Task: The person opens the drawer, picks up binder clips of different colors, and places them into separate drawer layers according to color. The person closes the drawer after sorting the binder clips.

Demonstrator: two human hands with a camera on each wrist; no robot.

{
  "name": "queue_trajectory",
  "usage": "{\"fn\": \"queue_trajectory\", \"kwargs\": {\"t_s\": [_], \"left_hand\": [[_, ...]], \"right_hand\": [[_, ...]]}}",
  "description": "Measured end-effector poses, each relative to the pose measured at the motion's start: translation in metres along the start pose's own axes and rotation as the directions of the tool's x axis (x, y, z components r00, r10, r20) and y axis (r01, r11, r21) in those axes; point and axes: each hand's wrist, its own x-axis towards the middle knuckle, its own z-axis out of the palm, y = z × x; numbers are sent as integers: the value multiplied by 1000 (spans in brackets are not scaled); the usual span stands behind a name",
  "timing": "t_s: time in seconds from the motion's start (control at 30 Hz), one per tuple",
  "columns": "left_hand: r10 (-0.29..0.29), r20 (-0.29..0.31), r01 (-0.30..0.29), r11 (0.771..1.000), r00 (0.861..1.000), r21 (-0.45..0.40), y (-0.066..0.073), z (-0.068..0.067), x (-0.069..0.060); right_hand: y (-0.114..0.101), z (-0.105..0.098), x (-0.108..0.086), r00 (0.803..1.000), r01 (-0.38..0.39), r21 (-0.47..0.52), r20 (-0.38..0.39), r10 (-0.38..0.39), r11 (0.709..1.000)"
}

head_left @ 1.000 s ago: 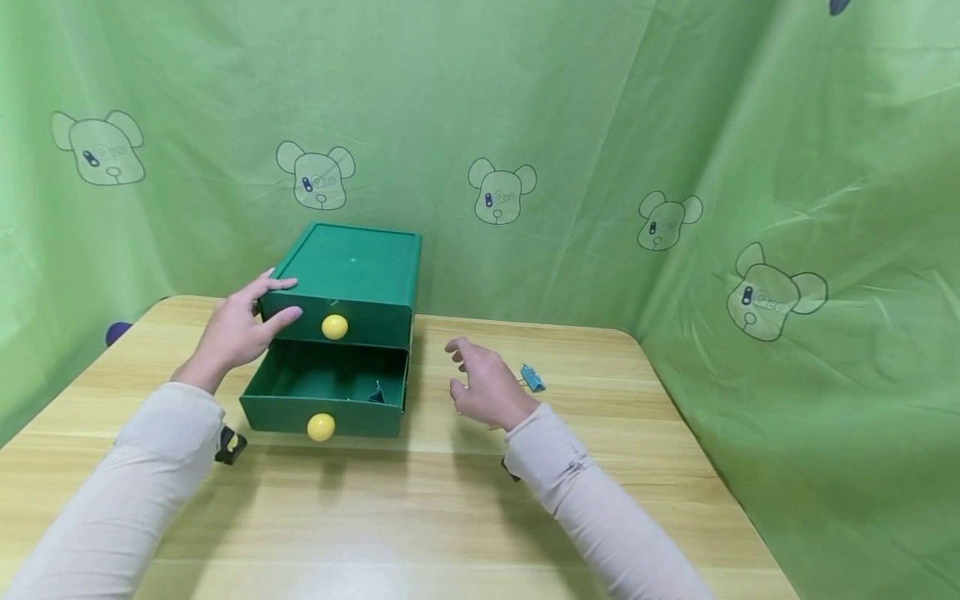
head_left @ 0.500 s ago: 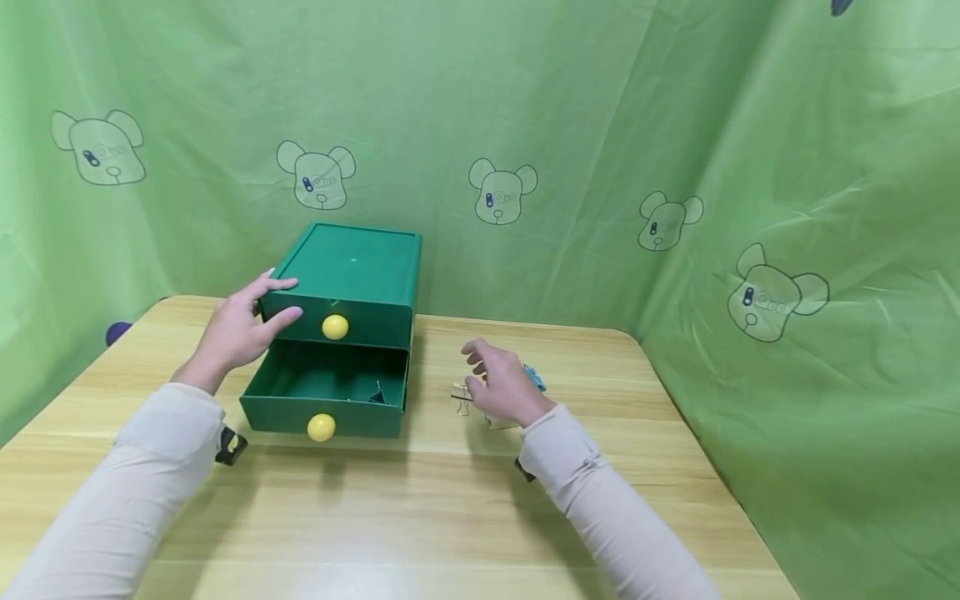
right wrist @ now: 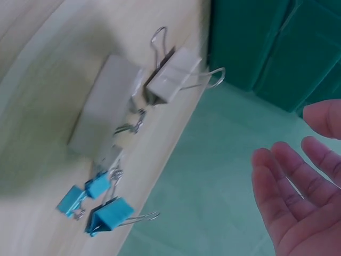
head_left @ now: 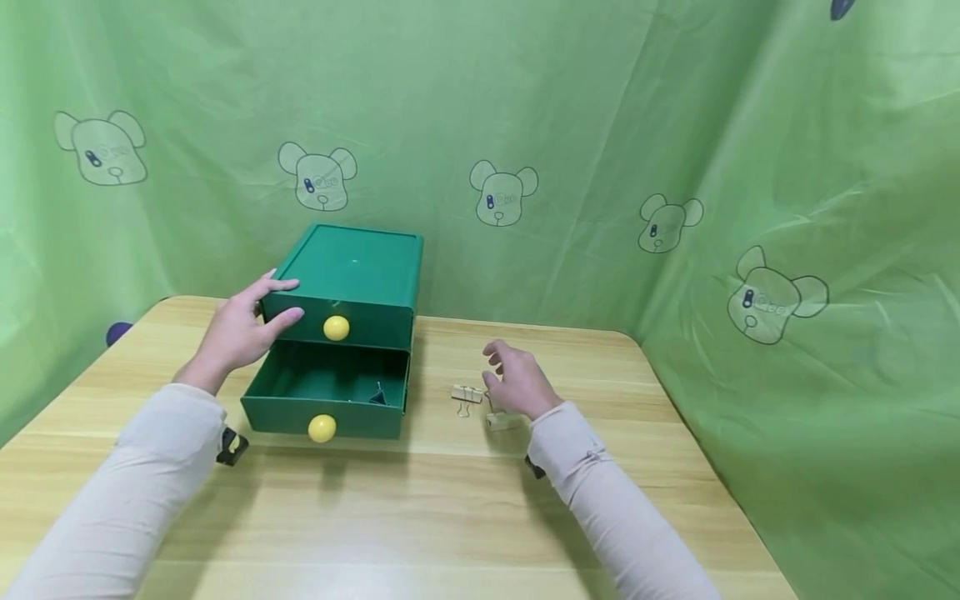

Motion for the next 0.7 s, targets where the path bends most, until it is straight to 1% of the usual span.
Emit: {"fn": "queue_trajectory", "kwargs": {"t_s": [0.33, 0.7], "left_hand": [[-4, -2, 4, 1000, 1000, -1, 0, 0, 0], [20, -23, -20, 1000, 1000, 13, -2, 2, 1]], "right_hand": [[24, 1, -1, 996, -90, -40, -7, 90, 995], [44, -2, -3, 988, -150, -90, 16, 152, 985]]}}
